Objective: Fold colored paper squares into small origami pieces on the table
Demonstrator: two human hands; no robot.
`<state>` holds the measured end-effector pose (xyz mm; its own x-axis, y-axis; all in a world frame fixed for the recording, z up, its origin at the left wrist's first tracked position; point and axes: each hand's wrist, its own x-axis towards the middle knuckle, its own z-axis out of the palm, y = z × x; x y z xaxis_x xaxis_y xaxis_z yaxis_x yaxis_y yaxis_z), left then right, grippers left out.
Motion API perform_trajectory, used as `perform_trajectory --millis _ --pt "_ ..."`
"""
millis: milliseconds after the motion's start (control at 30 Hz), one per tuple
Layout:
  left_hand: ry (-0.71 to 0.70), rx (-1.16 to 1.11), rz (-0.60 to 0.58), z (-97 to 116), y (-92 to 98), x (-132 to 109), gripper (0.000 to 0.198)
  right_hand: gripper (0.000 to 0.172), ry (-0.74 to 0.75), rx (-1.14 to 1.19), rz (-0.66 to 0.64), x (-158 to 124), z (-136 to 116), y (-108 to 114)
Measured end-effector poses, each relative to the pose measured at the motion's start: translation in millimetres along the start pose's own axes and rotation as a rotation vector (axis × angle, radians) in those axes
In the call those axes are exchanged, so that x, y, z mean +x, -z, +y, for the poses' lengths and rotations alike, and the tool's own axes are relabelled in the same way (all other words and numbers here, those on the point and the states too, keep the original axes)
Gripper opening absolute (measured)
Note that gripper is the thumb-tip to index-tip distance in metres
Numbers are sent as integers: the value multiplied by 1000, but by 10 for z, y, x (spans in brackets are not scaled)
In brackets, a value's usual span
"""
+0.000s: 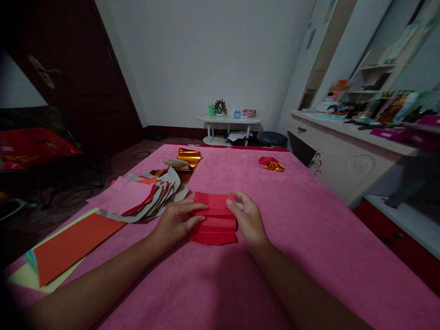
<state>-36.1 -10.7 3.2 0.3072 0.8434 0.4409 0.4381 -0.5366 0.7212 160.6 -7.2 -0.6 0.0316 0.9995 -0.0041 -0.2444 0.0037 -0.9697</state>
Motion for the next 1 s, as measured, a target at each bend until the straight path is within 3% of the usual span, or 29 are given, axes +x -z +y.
perform_trajectory --millis 133,333,500,733,1000 --pt "42 -1 78 -17 13 10 14 48 11 -5 -25 -18 -17 -12" --pt "8 -43 174 -22 38 30 11 58 20 -22 -142 -59 -41 -46" --pt "-34 56 256 -14 62 32 12 55 27 -53 -113 -41 -29 -43" --pt "-161 218 227 -21 82 5 19 17 64 -167 -15 11 12 21" --pt "38 -75 104 93 105 28 20 5 186 -227 34 11 -6 37"
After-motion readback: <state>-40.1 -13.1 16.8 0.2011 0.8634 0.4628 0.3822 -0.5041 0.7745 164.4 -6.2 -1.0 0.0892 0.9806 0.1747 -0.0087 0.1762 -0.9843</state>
